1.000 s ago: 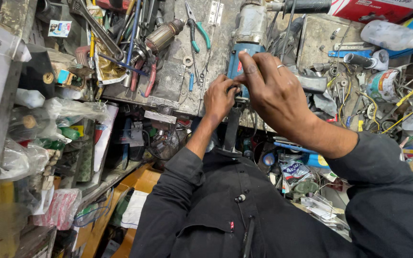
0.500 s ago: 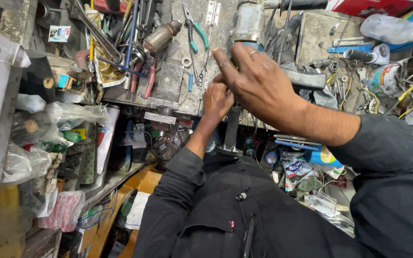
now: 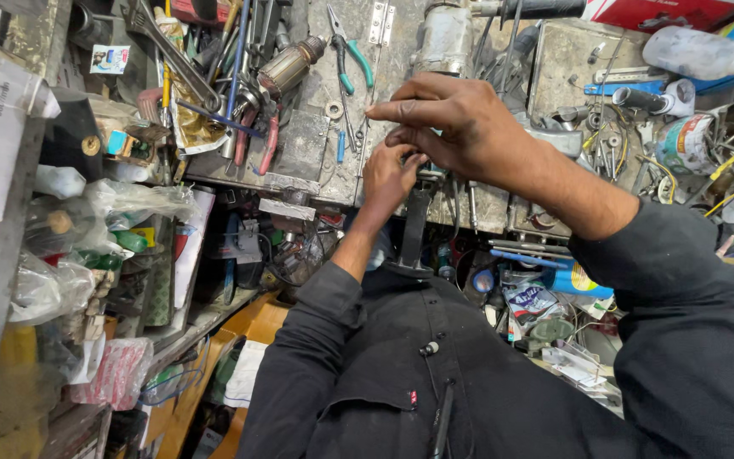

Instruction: The person works at a cluttered workbench on a blue electric power tool, manipulating its parts and handling its power cord. They wipe components with a cloth and fit small metal parts together by hand, turning a gear-like component between their fingers.

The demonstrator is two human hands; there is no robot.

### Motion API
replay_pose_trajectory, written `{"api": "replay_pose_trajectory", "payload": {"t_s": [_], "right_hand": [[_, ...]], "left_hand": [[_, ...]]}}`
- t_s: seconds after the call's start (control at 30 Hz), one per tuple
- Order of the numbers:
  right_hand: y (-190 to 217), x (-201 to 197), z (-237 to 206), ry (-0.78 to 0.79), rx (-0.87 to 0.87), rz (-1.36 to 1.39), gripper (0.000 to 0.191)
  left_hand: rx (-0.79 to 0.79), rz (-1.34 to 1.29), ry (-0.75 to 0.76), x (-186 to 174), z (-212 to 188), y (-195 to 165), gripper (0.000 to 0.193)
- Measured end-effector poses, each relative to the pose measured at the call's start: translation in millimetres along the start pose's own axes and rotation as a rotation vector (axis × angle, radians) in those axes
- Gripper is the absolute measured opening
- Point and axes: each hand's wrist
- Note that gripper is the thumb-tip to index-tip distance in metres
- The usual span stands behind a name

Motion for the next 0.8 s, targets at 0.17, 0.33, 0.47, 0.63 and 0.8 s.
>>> {"api": "replay_pose_trajectory", "payload": {"t_s": [0.17,0.33,0.47,0.63,0.8], "right_hand": [[-3.6,0.7,1.3,0.01,-0.055,0.015,0.053],[2.6,-4.9,5.1,0.118,-0.017,0.163,0.052],[2.4,-12.7,11.4,0.204,-0.002,0.279,0.042],[1.7,-5.7,18.2,0.274,0.054,0.288,0.049],[-12.7,-10.6,28.4,0.249,-0.017,0.358,0.036]], "left_hand": [[0.067,-0.008,-0.047,-5.8,-4.6,-2.1,0.014],[0.025,-0.107,0.038,-16.7,-4.2,-6.0,0.018],[0.06,-0.149,0.03,-33.5,-2.5,-3.6,0.025],[0.326,-0.378,0.033,-48.6,0.7,3.7,0.019],[0.161,-0.231,0.056,-38.8,9.2,-3.3,0.017]]}}
Point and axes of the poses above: each hand's wrist, its own z-axis towards the middle knuckle, its own x-axis out of the palm, y = z × x, and after that the axes turned 12 degrees about z, right-handed
